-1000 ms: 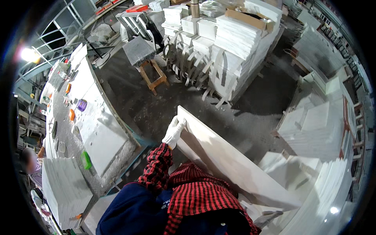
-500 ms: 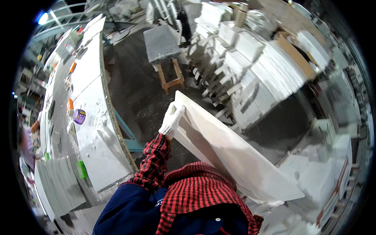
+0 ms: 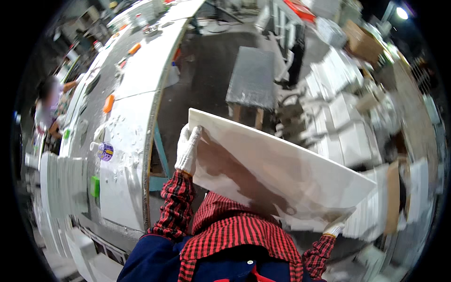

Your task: The person applies a white paste to a large white stone slab using a putty knife, spreads it evenly, and scrapes off excess. They then wipe the slab with a cloth, stack it with other finished slabs, and repeat the process on a second slab.

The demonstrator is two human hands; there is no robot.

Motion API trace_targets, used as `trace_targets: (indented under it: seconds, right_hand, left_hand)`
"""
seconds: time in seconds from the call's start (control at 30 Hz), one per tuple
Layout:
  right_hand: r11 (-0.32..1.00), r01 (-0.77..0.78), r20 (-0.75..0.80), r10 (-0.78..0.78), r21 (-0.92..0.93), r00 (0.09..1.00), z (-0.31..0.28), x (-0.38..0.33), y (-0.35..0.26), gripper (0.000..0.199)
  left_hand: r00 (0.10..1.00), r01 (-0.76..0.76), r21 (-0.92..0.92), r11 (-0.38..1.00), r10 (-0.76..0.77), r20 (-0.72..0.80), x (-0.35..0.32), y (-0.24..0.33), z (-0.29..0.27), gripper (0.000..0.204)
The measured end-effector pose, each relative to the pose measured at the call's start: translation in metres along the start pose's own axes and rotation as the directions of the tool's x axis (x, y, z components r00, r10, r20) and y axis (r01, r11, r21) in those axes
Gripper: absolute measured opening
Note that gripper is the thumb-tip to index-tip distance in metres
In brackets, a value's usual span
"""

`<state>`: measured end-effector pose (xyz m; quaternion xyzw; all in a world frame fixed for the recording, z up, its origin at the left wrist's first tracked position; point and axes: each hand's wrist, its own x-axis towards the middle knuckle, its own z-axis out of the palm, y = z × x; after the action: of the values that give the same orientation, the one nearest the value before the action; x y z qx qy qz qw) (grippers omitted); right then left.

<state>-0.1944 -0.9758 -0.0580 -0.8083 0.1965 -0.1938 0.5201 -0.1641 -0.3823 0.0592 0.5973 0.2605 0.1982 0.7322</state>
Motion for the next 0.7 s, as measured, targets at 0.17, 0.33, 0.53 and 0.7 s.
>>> trace_targets:
  seconds: [0.17, 0.33, 0.53, 0.7]
  right_hand:
    - [0.911, -0.348, 0.215, 0.303, 0.221, 0.928, 0.155, 0.114, -0.122, 0.089]
    - [0.940, -0.306, 0.345, 0.241, 0.150, 0.907, 0.300, 0.158, -0.182, 0.094]
    - [0.847, -0.442, 0.544, 0.233, 0.293, 0.806, 0.447, 0.183, -0.204, 0.081]
    - [0.861, -0.465, 0.669, 0.225, 0.203, 0.708, 0.546, 0.173, -0.270, 0.073]
  left_hand:
    - [0.982, -0.107, 0.011, 0.994, 0.107, -0.153, 0.057, 0.023, -0.027, 0.071]
    - [0.951, -0.138, 0.008, 0.990, 0.135, -0.279, 0.114, 0.067, -0.053, 0.075]
    - [0.897, -0.141, 0.083, 0.986, 0.163, -0.412, 0.195, 0.098, -0.092, 0.071]
    - [0.838, -0.230, -0.081, 0.970, 0.155, -0.523, 0.236, 0.111, -0.131, 0.070]
